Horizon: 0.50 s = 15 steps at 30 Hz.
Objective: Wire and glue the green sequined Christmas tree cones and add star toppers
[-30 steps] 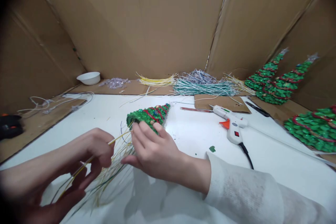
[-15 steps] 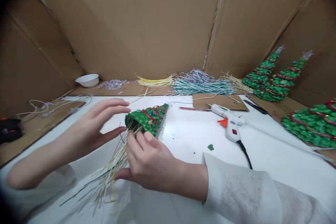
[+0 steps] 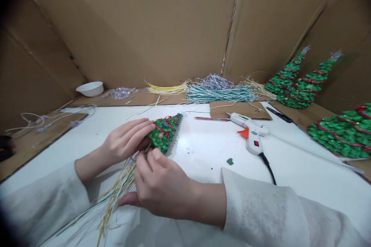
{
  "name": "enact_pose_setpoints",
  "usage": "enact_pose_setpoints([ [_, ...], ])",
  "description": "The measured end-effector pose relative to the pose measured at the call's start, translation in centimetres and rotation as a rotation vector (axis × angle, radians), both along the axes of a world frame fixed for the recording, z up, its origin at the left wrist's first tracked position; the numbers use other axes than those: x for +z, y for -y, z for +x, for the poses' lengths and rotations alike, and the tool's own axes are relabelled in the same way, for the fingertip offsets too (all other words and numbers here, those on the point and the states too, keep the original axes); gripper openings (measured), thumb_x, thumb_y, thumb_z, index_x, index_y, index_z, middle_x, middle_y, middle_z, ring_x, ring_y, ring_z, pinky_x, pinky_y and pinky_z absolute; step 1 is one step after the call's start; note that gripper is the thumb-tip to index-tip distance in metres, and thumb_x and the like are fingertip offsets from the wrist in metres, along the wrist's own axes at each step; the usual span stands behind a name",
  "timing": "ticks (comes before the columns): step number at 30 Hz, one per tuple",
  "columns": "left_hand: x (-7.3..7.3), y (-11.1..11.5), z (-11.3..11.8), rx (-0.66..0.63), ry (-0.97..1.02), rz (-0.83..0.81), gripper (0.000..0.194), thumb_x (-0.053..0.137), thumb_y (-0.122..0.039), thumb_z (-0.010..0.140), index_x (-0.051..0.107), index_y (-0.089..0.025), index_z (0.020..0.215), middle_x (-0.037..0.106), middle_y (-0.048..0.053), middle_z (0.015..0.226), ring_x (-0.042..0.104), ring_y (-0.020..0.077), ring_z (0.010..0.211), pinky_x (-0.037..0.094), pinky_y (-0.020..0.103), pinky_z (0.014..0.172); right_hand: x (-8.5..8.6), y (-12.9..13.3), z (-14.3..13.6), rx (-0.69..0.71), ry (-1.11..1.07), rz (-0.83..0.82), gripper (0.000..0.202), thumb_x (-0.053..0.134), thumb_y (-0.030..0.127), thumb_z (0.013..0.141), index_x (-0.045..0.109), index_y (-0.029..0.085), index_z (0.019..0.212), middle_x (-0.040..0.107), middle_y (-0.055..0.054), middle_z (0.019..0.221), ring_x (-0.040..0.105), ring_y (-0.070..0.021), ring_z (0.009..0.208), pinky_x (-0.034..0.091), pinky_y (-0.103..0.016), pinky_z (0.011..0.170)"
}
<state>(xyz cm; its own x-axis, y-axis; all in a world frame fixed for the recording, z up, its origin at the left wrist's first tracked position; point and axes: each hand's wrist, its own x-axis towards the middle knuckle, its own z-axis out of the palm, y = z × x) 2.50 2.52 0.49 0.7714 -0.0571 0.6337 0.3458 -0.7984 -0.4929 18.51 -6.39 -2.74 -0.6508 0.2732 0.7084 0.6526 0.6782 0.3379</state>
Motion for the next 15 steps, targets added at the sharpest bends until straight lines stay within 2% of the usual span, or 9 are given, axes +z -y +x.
enact_pose_setpoints([
  [4, -0.37, -0.26, -0.16, -0.016, 0.017, 0.008, 0.029, 0.056, -0.015, 0.083, 0.051, -0.004, 0.11, 0.07, 0.018, 0.098, 0.066, 0.0276, 0.097, 0.057, 0.038, 0.083, -0.04, 0.1, -0.02, -0.021, 0.012, 0.0, 0.073, 0.026, 0.061, 0.088, 0.068, 0.002, 0.088, 0.067, -0.019, 0.096, 0.06, -0.0265, 0.09, 0.035, -0.038, 0.091],
  [8, -0.46, -0.5, -0.39, -0.022, 0.001, -0.018, 0.036, 0.057, -0.017, 0.084, 0.048, -0.007, 0.117, 0.069, 0.018, 0.103, 0.063, 0.0261, 0.103, 0.056, 0.036, 0.087, 0.04, 0.24, -0.01, -0.029, 0.02, -0.007, 0.074, 0.026, 0.062, 0.087, 0.067, 0.001, 0.088, 0.067, -0.021, 0.094, 0.06, -0.0273, 0.09, 0.035, -0.041, 0.091],
  [12, -0.42, -0.55, -0.45, -0.039, -0.009, -0.015, 0.043, 0.06, -0.018, 0.082, 0.046, -0.004, 0.12, 0.068, 0.02, 0.106, 0.061, 0.0278, 0.107, 0.056, 0.037, 0.088, 0.13, 0.33, -0.03, -0.042, 0.037, -0.026, 0.073, 0.027, 0.063, 0.086, 0.066, 0.002, 0.086, 0.067, -0.022, 0.095, 0.061, -0.0278, 0.09, 0.036, -0.041, 0.092],
  [15, -0.42, -0.51, -0.4, -0.05, -0.005, 0.003, 0.046, 0.063, -0.018, 0.08, 0.046, -0.002, 0.12, 0.067, 0.022, 0.106, 0.061, 0.0287, 0.107, 0.055, 0.037, 0.09, 0.12, 0.26, -0.12, -0.042, 0.019, -0.032, 0.074, 0.026, 0.065, 0.084, 0.067, 0.003, 0.079, 0.068, -0.021, 0.088, 0.062, -0.0281, 0.087, 0.037, -0.041, 0.091],
])
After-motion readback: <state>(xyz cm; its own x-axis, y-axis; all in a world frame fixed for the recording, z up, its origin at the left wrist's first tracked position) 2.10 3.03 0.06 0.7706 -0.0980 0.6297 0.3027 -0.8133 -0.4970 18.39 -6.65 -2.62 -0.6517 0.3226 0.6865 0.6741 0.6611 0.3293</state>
